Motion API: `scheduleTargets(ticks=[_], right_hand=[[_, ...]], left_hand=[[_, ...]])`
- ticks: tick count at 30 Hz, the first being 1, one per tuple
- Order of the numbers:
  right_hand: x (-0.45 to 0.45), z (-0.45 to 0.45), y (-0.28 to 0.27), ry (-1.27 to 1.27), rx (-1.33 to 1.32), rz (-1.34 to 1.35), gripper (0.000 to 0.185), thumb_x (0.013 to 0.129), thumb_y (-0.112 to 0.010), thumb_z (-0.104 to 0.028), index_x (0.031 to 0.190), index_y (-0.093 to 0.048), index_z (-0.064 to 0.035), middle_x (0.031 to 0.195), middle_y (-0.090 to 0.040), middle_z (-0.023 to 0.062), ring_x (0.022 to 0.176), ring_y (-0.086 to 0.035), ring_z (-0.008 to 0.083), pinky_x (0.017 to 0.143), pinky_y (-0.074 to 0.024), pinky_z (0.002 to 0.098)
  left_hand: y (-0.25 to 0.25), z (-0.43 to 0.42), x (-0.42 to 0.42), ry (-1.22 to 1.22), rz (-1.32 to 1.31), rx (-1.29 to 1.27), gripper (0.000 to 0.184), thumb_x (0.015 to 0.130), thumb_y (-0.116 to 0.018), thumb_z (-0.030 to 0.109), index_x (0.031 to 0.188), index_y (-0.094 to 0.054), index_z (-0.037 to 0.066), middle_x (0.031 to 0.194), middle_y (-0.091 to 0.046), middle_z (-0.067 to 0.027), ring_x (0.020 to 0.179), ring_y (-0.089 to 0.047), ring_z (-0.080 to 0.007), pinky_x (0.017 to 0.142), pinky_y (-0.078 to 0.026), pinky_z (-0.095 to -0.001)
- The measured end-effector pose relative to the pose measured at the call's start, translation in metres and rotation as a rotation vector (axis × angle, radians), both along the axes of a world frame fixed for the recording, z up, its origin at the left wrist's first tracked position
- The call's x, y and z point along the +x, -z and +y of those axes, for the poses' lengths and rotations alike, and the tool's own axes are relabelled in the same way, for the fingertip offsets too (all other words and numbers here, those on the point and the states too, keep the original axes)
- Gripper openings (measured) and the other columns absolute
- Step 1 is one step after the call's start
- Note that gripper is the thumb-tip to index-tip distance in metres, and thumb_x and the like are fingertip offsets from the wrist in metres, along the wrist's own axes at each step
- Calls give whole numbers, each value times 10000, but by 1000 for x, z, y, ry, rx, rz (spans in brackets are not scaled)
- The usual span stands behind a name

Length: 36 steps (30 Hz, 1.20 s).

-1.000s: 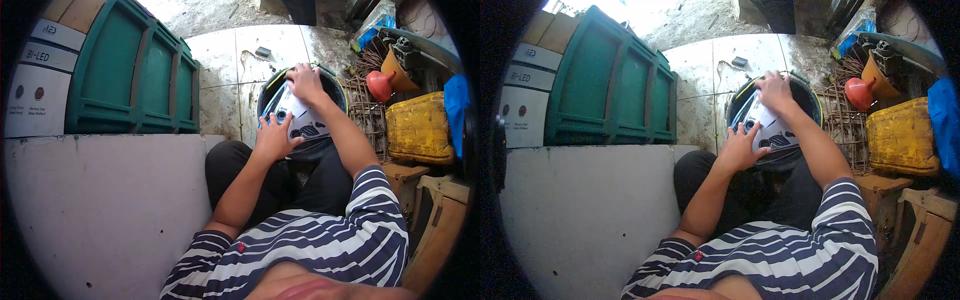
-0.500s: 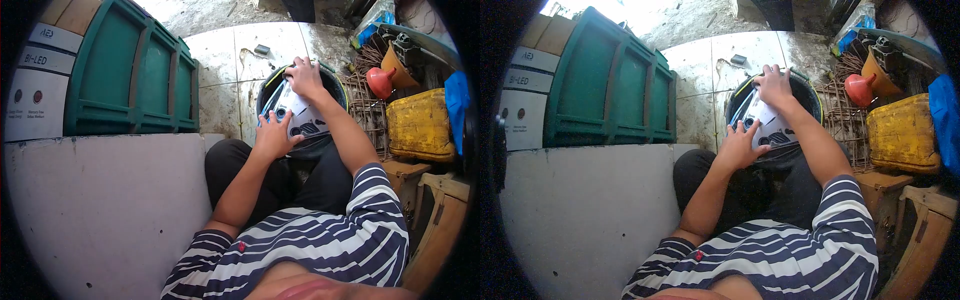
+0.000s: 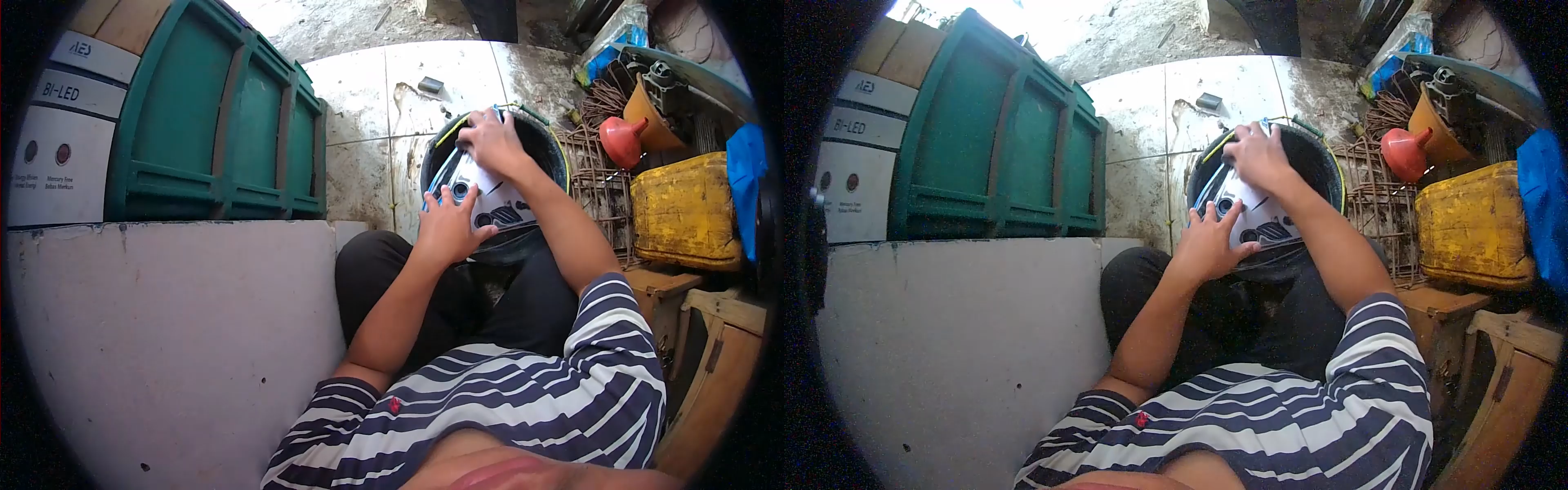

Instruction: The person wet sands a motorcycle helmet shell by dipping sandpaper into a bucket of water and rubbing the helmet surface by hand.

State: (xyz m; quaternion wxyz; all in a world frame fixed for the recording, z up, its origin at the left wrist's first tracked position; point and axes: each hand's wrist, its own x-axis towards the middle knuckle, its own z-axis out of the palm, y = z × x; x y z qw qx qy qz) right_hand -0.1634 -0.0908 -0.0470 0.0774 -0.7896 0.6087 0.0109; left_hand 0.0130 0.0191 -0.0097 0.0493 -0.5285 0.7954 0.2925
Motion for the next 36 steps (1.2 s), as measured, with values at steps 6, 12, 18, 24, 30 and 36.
scheduleTargets(ticks=[6,12,18,24,30,36], right_hand=[[-14,-9,9,87,-31,-64,215,939,-682,-222,1100,-820,-260,1252,-676,62,1244,-601,289,1029,-461,569],[-20,-11,3,129,-63,-172,206,935,-670,-207,1070,-822,-234,1224,-676,104,1220,-605,340,966,-543,489],[3,2,-5,26,-31,-28,207,937,-644,-205,1059,-810,-224,1232,-672,104,1231,-596,316,1008,-475,550],[8,5,-5,-7,6,52,242,933,-637,-184,1088,-811,-250,1232,-670,82,1259,-575,293,1054,-392,607],[-4,-6,-3,132,-41,-11,250,946,-616,-175,1087,-812,-241,1228,-670,80,1266,-576,280,1051,-391,608],[5,0,2,-8,0,44,239,906,-660,-215,1088,-814,-228,1249,-650,91,1297,-555,290,1038,-399,605]], left_hand=[[1,3,1,4,-6,1,913,905,-714,676,1639,-395,236,1574,-399,-407,1401,-407,-673,1095,-468,-638],[4,5,3,7,5,-8,919,905,-716,675,1640,-394,228,1560,-414,-410,1400,-412,-668,1100,-464,-637],[-1,1,0,3,4,-9,921,902,-719,674,1638,-400,220,1550,-427,-409,1397,-417,-665,1101,-461,-637],[2,2,0,8,-3,-3,916,902,-721,670,1638,-399,230,1557,-420,-408,1402,-404,-674,1097,-465,-637],[6,4,2,14,-3,-10,907,909,-705,678,1639,-397,236,1561,-412,-414,1392,-412,-681,1103,-461,-632],[0,1,0,7,3,-5,909,905,-711,676,1636,-404,231,1558,-414,-419,1388,-413,-685,1102,-465,-622]])
